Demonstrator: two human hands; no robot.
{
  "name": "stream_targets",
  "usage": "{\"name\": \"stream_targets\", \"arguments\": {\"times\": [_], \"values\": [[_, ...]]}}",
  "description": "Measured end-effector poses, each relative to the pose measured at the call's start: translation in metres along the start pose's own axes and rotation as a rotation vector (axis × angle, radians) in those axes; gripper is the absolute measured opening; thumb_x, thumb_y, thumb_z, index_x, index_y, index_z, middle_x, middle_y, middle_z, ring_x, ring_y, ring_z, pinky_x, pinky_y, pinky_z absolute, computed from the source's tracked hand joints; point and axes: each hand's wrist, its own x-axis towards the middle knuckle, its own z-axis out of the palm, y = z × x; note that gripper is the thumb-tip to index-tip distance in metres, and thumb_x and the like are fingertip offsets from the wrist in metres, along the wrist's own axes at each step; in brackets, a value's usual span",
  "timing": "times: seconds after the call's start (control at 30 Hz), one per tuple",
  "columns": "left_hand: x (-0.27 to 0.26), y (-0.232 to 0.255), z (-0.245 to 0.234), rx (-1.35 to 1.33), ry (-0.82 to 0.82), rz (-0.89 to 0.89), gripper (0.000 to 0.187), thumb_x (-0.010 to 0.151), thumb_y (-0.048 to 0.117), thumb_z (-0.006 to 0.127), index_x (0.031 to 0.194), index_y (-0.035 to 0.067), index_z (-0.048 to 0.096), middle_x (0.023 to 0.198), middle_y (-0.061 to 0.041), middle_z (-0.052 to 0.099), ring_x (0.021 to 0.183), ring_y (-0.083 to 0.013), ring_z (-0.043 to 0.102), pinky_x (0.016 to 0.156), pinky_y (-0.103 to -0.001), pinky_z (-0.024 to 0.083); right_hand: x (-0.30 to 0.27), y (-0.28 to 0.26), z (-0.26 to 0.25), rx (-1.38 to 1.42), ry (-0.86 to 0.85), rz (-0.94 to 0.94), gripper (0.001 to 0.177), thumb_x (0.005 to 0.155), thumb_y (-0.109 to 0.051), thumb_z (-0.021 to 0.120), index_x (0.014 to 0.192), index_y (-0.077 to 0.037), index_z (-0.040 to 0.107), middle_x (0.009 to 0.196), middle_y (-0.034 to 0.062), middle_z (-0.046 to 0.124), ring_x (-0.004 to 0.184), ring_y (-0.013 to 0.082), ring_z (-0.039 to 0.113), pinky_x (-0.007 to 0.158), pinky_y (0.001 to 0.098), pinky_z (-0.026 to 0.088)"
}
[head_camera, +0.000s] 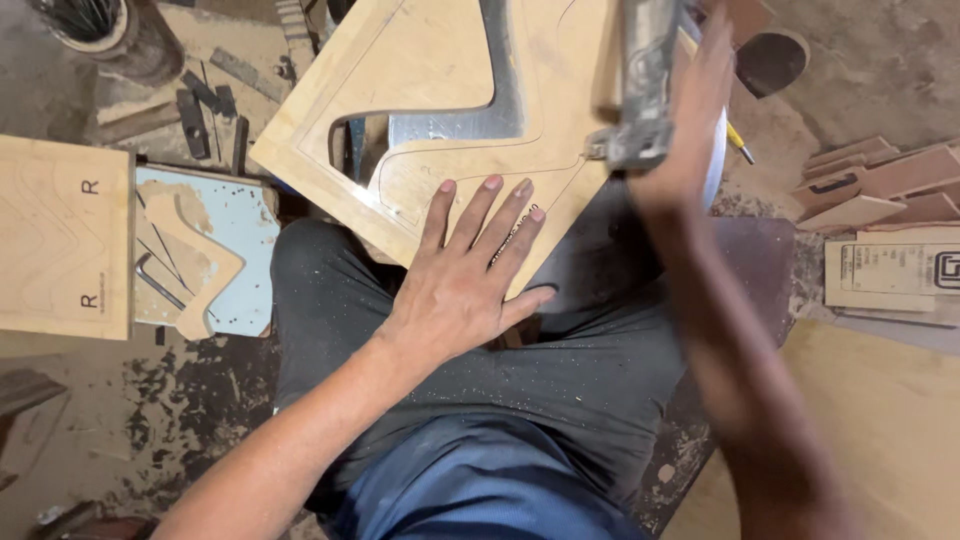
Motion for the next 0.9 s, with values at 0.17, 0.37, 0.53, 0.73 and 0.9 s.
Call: {"name": "stream_targets", "arguments": {"times": [0.17, 0.37, 0.53, 0.73, 0.9], "values": [[-0.003, 0.001, 0.003, 0.013, 0.027, 0.002, 0.074, 0.095, 0.057, 0.069, 0.143, 0.002, 0.060, 0.154, -0.017, 0.050, 0.148, -0.0375, 0.039, 0.123, -0.064, 0.024, -0.076, -0.067, 0.004, -0.398, -0.162, 0.006, 0.047, 0.108, -0.020, 0.063, 0.145, 0.002, 0.045, 0.154, 0.0266, 0.049, 0.155, 0.0450, 0.033, 0.130, 0.0594, 0.015], [0.014, -0.008, -0.018, 0.052, -0.007, 0.048, 0.065, 0.100, 0.058, 0.064, 0.133, 0.002, 0.064, 0.149, -0.018, 0.057, 0.139, -0.0332, 0.051, 0.116, -0.058, 0.036, -0.075, -0.082, -0.004, -0.313, -0.236, 0.135, 0.064, 0.105, -0.025, 0.063, 0.157, 0.003, 0.037, 0.161, 0.0283, 0.044, 0.156, 0.0439, 0.031, 0.128, 0.0601, 0.007], [0.026, -0.090, -0.060, 0.211, 0.043, -0.134, 0.045, 0.107, 0.044, 0.063, 0.126, 0.003, 0.066, 0.134, -0.017, 0.066, 0.119, -0.0283, 0.062, 0.100, -0.049, 0.047, -0.065, -0.078, -0.010, -0.305, -0.294, 0.128, 0.066, 0.103, -0.025, 0.061, 0.159, 0.002, 0.037, 0.161, 0.0275, 0.044, 0.157, 0.0422, 0.030, 0.127, 0.0630, 0.002], [0.016, -0.150, -0.062, -0.572, -0.014, -0.565, 0.056, 0.108, 0.033, 0.061, 0.147, -0.005, 0.045, 0.131, -0.028, 0.063, 0.112, -0.0331, 0.069, 0.096, -0.047, 0.056, -0.059, -0.070, -0.018, -0.235, -0.343, 0.085, 0.065, 0.107, -0.033, 0.055, 0.157, 0.003, 0.037, 0.161, 0.0292, 0.042, 0.158, 0.0423, 0.027, 0.127, 0.0625, 0.000], [-0.002, -0.136, -0.043, -1.312, -0.111, -1.034, 0.051, 0.106, 0.034, 0.049, 0.131, -0.008, 0.060, 0.104, -0.026, 0.075, 0.083, -0.0263, 0.078, 0.062, -0.034, 0.063, -0.056, -0.066, -0.023, -0.218, -0.357, 0.039, 0.059, 0.111, -0.033, 0.050, 0.154, 0.006, 0.042, 0.163, 0.0300, 0.042, 0.159, 0.0434, 0.026, 0.127, 0.0628, 0.000]]}}
